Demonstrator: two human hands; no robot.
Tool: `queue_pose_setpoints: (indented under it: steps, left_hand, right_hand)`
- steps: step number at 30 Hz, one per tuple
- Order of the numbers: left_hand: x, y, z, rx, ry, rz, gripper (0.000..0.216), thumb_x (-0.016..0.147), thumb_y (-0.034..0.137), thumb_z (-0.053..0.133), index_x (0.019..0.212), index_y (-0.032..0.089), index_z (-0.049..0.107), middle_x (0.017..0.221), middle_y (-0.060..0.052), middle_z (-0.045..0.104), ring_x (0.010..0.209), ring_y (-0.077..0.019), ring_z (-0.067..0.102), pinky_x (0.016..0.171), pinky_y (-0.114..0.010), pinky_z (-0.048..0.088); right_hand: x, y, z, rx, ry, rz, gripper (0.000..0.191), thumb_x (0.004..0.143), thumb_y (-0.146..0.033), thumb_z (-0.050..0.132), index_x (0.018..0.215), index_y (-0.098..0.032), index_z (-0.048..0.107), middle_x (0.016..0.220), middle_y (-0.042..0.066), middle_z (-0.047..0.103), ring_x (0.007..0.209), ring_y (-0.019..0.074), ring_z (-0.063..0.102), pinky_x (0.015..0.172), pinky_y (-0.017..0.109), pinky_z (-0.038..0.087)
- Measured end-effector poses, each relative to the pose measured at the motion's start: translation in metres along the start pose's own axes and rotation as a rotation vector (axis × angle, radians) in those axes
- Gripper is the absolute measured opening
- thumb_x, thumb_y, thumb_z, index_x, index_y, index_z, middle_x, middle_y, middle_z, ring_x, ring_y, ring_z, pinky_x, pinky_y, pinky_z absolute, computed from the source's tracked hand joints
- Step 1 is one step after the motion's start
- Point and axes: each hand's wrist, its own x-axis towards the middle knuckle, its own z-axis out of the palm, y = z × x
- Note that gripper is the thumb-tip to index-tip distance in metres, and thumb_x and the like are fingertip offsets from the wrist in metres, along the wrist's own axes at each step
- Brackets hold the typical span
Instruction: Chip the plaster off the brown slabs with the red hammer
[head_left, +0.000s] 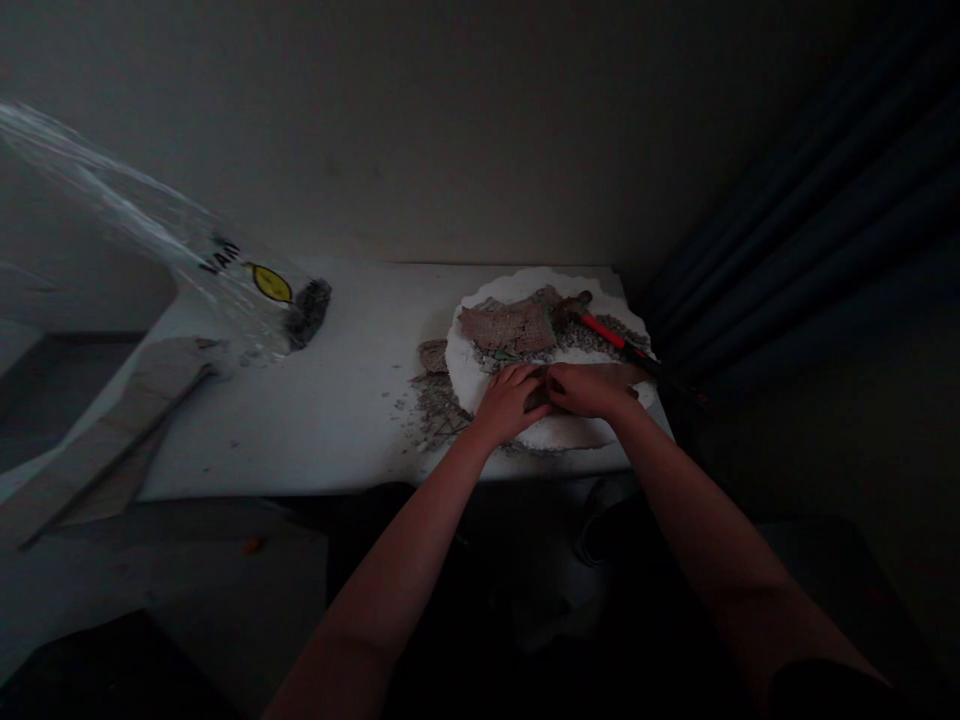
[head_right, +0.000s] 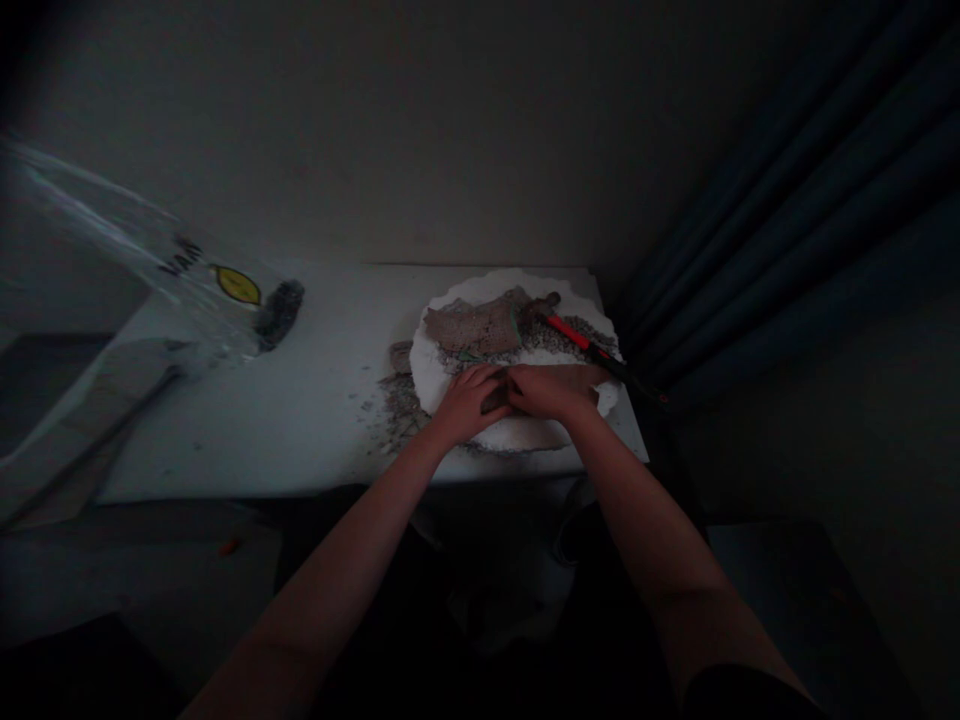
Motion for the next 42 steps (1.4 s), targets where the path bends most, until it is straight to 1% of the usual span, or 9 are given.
queue_pose_setpoints:
  steps: [5,10,15,19,26,30,34,37,42]
  left_hand:
    - [0.000,0.000,0.000,-0.013,0.001,-0.001,0.042,0.087,0.044,0.067,0.122,0.021,0.065,0.148,-0.009,0.052,0.140,-0.0284,0.040,0.118,-0.047,0.035]
    - [0.000,0.001,0.000,-0.022,-0.011,-0.024,0.042,0.088,0.044,0.066,0.124,0.023,0.064,0.149,-0.009,0.052,0.141,-0.0287,0.040,0.117,-0.049,0.036]
    - [0.000,0.000,0.001,-0.014,-0.014,-0.025,0.042,0.087,0.044,0.068,0.122,0.020,0.065,0.148,-0.010,0.052,0.141,-0.0292,0.039,0.117,-0.047,0.036]
    - [0.000,-0.001,0.003,-0.002,0.002,-0.005,0.042,0.087,0.044,0.067,0.121,0.019,0.065,0.147,-0.011,0.053,0.140,-0.0289,0.040,0.117,-0.047,0.036]
    - [-0.001,0.000,0.001,0.021,-0.001,0.001,0.044,0.089,0.047,0.066,0.123,0.018,0.064,0.148,-0.012,0.051,0.140,-0.0295,0.040,0.117,-0.047,0.037]
    - [-0.001,0.001,0.000,0.021,-0.013,-0.009,0.048,0.089,0.048,0.066,0.126,0.018,0.063,0.147,-0.011,0.052,0.141,-0.0291,0.040,0.117,-0.046,0.037]
    - [0.000,0.001,0.000,0.039,-0.017,-0.017,0.048,0.089,0.048,0.066,0.125,0.017,0.064,0.146,-0.012,0.053,0.140,-0.0289,0.040,0.117,-0.045,0.036]
    - [0.000,0.001,0.001,0.043,-0.004,-0.011,0.048,0.089,0.048,0.066,0.126,0.017,0.064,0.144,-0.012,0.054,0.139,-0.0288,0.041,0.117,-0.045,0.036]
    - [-0.001,0.001,0.001,0.035,0.011,0.003,0.051,0.089,0.047,0.066,0.130,0.019,0.062,0.143,-0.012,0.055,0.139,-0.0290,0.042,0.115,-0.045,0.037]
  right_hand:
    - [-0.001,-0.001,0.000,0.022,0.019,0.014,0.008,0.090,-0.017,0.057,0.096,-0.018,0.061,0.094,0.008,0.069,0.077,0.0183,0.058,0.067,0.027,0.037]
    - [-0.009,-0.001,-0.003,0.071,0.072,-0.095,0.005,0.092,-0.015,0.059,0.094,-0.018,0.062,0.097,0.007,0.067,0.086,0.0187,0.059,0.077,0.027,0.042]
    - [-0.013,-0.004,0.004,-0.036,0.081,-0.154,0.016,0.096,-0.011,0.049,0.103,-0.016,0.063,0.113,0.012,0.066,0.099,0.0212,0.061,0.088,0.031,0.044]
    - [-0.010,-0.007,0.007,-0.062,0.061,-0.113,0.019,0.096,-0.012,0.050,0.113,-0.015,0.059,0.116,0.013,0.066,0.098,0.0214,0.062,0.086,0.031,0.044]
    - [-0.010,-0.009,-0.007,-0.017,0.037,-0.085,0.008,0.093,-0.014,0.056,0.100,-0.017,0.058,0.102,0.010,0.065,0.089,0.0199,0.060,0.079,0.029,0.043]
    - [-0.015,-0.006,-0.011,0.003,0.054,-0.117,0.006,0.094,-0.016,0.057,0.099,-0.018,0.060,0.106,0.008,0.062,0.089,0.0182,0.059,0.078,0.028,0.043]
    - [-0.017,-0.008,-0.011,-0.126,0.057,-0.138,0.012,0.096,-0.016,0.050,0.098,-0.017,0.062,0.110,0.010,0.060,0.080,0.0163,0.057,0.071,0.028,0.040]
    - [-0.017,-0.011,-0.011,-0.202,0.092,-0.143,0.016,0.096,-0.018,0.049,0.105,-0.015,0.061,0.110,0.010,0.060,0.072,0.0151,0.054,0.063,0.029,0.035]
    - [-0.019,-0.012,-0.016,-0.176,0.131,-0.136,0.014,0.096,-0.021,0.049,0.100,-0.015,0.061,0.104,0.009,0.061,0.070,0.0150,0.053,0.061,0.028,0.033]
